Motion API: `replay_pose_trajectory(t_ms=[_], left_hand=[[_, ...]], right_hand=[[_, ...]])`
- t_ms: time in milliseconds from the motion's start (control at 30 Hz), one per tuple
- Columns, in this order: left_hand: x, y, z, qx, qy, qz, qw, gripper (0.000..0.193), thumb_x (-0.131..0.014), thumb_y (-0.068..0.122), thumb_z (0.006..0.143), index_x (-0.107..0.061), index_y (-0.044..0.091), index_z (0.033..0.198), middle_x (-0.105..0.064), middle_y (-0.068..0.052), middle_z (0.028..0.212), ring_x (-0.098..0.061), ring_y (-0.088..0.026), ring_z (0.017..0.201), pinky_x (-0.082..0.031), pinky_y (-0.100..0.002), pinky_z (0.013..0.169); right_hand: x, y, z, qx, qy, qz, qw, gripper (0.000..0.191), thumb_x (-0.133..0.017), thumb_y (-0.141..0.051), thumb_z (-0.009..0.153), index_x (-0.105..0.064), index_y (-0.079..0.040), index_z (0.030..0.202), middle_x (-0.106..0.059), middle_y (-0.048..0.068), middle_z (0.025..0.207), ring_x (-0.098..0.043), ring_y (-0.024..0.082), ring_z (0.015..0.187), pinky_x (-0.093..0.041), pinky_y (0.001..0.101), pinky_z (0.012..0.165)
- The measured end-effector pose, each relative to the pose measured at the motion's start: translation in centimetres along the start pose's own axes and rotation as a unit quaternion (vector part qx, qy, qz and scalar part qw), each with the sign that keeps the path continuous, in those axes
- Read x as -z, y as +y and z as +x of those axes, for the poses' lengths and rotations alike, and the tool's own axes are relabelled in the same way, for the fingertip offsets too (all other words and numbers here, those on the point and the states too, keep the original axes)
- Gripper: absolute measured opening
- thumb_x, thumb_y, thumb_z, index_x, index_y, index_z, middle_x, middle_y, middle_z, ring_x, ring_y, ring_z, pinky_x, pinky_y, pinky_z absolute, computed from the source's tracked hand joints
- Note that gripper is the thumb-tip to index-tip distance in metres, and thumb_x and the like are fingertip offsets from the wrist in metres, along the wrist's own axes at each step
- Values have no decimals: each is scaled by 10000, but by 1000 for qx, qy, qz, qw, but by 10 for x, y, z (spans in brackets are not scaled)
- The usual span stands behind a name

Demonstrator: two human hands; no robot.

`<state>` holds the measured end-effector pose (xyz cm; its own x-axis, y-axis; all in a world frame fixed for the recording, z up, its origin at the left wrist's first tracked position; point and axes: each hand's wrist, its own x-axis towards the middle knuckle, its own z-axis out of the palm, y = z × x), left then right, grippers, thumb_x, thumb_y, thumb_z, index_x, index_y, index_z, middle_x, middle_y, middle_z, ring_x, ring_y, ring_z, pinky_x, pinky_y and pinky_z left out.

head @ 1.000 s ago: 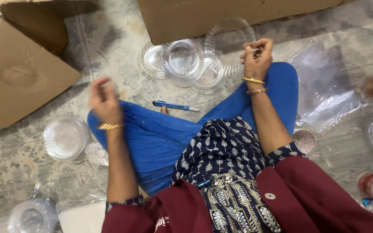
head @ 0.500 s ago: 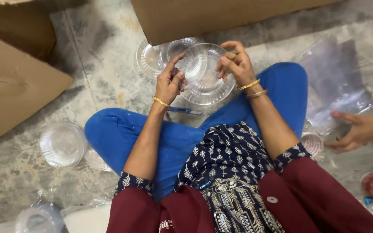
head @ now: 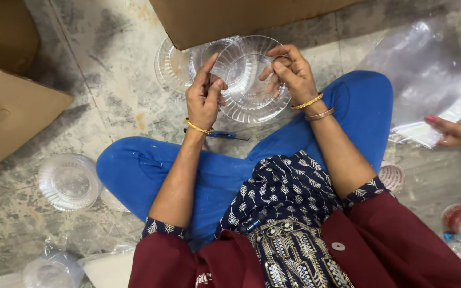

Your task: The person sits on the floor and uses a utility knife to separate stacked clear plastic plates. They then place the separated plates into a plastic bag and set the bag aside.

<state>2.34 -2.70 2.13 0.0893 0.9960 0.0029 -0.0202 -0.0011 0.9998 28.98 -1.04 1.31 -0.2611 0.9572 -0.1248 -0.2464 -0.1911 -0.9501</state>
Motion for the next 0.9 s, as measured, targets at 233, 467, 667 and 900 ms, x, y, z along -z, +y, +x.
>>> replay_pose_trajectory(t_ms=[233,467,667,900], left_hand=[[1,-1,1,5,0,-8,1000,482,-577,-35,1033,-533,62,1503,-677,-37,840,-577,-55,609,-501,-220,558],[7,-11,6,10,-5,-9,1000,489,-576,-30,1020,-550,82,1496,-669,-38,846,-564,-55,596,-491,-222,527],[21,-27,13,4,-15,27,1000,460,-590,9,1031,-518,72,1481,-667,-48,845,-572,-73,552,-473,-239,462],[33,-52,18,81,-48,48,994,579,-556,-7,1009,-379,67,1555,-674,-95,958,-633,-117,611,-526,-263,515]], right_hand=[[2,0,2,-10,-5,-5,1000,318,-541,-219,1106,-501,-18,1350,-720,188,1001,-708,184,715,-539,258,573],[4,10,10,-5,-13,-7,1000,289,-532,-256,1121,-544,-29,1299,-727,157,946,-690,167,688,-530,256,580],[1,28,21,-10,11,-46,999,283,-552,-281,1090,-584,-56,1258,-731,108,896,-687,134,675,-557,257,599],[-18,10,30,96,197,-214,952,237,-656,-185,1027,-609,-49,1215,-726,58,1035,-724,133,938,-592,277,790]])
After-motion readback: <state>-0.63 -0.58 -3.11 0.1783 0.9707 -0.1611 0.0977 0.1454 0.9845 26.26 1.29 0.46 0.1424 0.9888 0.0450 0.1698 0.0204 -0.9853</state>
